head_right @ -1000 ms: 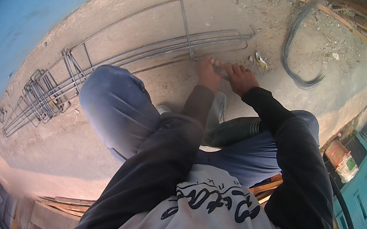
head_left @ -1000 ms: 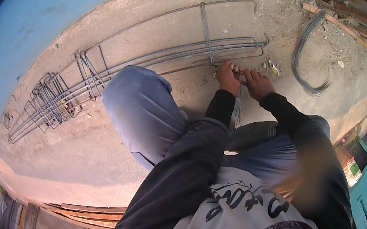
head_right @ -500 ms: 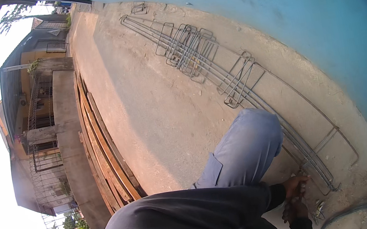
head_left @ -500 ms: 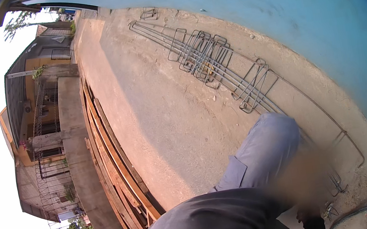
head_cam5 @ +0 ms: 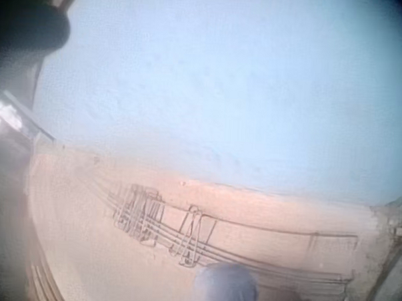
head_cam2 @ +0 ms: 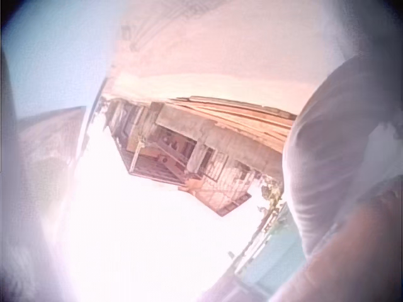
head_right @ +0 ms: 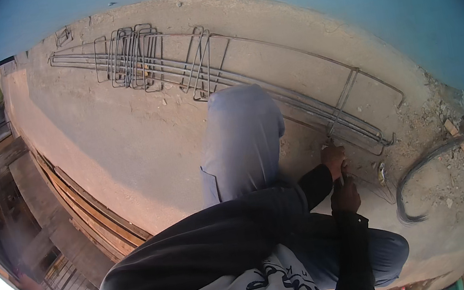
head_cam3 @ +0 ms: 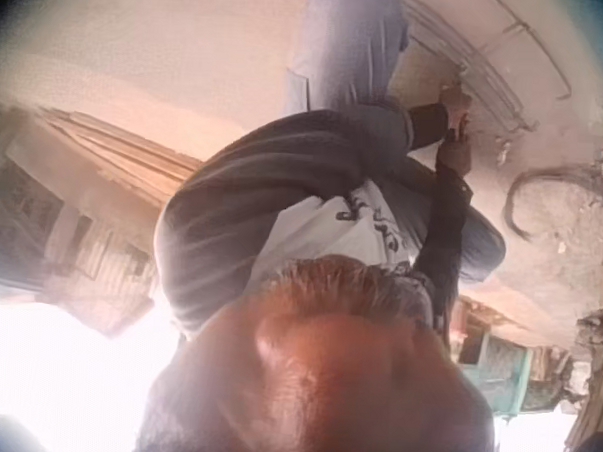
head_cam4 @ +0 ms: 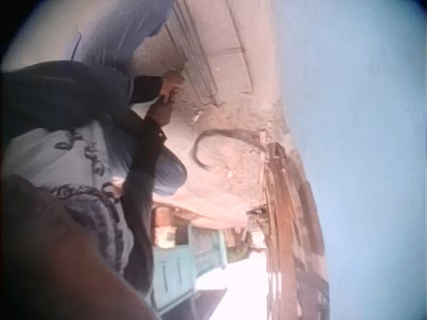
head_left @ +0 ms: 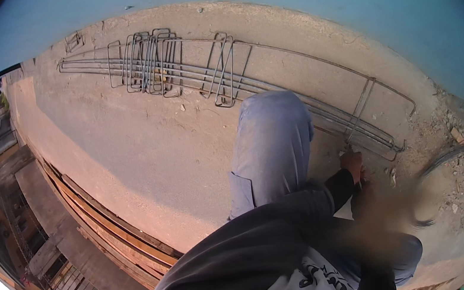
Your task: The person assembles a rebar cage by arranging metal bars and tying them together with wire. They use pliers to twist the wire and secure the structure.
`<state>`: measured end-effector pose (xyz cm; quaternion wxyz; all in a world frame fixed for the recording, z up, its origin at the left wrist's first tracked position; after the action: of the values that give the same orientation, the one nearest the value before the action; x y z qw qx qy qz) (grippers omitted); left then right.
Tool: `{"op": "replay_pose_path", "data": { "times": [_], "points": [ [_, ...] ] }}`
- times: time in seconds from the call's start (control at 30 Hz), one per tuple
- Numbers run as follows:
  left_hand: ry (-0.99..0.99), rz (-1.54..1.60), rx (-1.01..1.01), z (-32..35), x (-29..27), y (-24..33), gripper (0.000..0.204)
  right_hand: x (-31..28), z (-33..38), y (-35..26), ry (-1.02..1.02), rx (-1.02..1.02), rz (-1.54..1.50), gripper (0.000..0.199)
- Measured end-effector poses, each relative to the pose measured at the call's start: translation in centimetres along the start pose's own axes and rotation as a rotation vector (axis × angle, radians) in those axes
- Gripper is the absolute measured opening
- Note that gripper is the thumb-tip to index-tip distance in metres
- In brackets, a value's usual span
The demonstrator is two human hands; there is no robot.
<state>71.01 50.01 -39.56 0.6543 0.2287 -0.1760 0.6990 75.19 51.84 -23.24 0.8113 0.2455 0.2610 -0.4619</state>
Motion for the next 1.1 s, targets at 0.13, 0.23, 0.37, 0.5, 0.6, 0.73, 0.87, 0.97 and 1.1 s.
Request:
{"op": "replay_pose_path", "data": {
  "times": [0.13, 0.23, 0.37, 0.5, 0.6, 0.73, 0.87, 0.97, 1.1],
  "points": [
    [-0.037, -0.109, -0.259, 3.0, 2.1, 4.0, 0.019, 2.5, -1.8, 1.4, -0.183, -0.057, -0.392, 0.05],
    [-0.078, 0.025, -0.466, 6.8, 4.4, 6.2, 0.023, 3.5, 0.3, 1.1, -0.8, 0.207, -1.12, 0.037],
    [-0.087, 0.234, -0.461, 7.1, 3.6, 5.8, 0.021, 3.0, 2.1, -0.6, -1.086, 0.115, -1.491, 0.028],
    [-0.085, 0.295, -0.427, 4.9, 2.6, 3.8, 0.019, 1.4, 1.5, 0.6, -0.978, 0.124, -1.211, 0.029],
    [-0.372, -0.396, 0.341, 2.9, 1.2, 4.4, 0.016, 1.9, -0.3, 1.7, -0.498, -0.05, -0.609, 0.032],
    [0.006, -0.221, -0.023, 0.5, -1.6, 0.5, 0.014, 1.3, 0.6, -1.0, -0.014, -0.174, -0.269, 0.032],
    [0.012, -0.458, -0.176, 3.9, 0.9, 4.8, 0.015, 3.1, -0.7, -0.1, -0.282, -0.289, -0.292, 0.03],
    [0.039, -0.261, -0.308, 6.7, 2.6, 7.2, 0.017, 3.2, 1.0, -0.5, -0.806, -0.076, -1.038, 0.028],
    [0.037, 0.188, -0.346, 6.7, 3.4, 6.3, 0.022, 2.9, 2.4, -1.4, -0.995, 0.111, -1.62, 0.028]
  ]
}}
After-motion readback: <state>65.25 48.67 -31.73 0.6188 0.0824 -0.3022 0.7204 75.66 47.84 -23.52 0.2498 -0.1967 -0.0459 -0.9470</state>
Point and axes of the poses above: each hand's wrist, its own z-axis away from the middle knuckle, its own x-axis out of the palm, y = z × x, the point moved 6 cm from there along -z, towards the middle knuckle, and after that the axes turned 11 degrees about z, right-handed, at the moved point
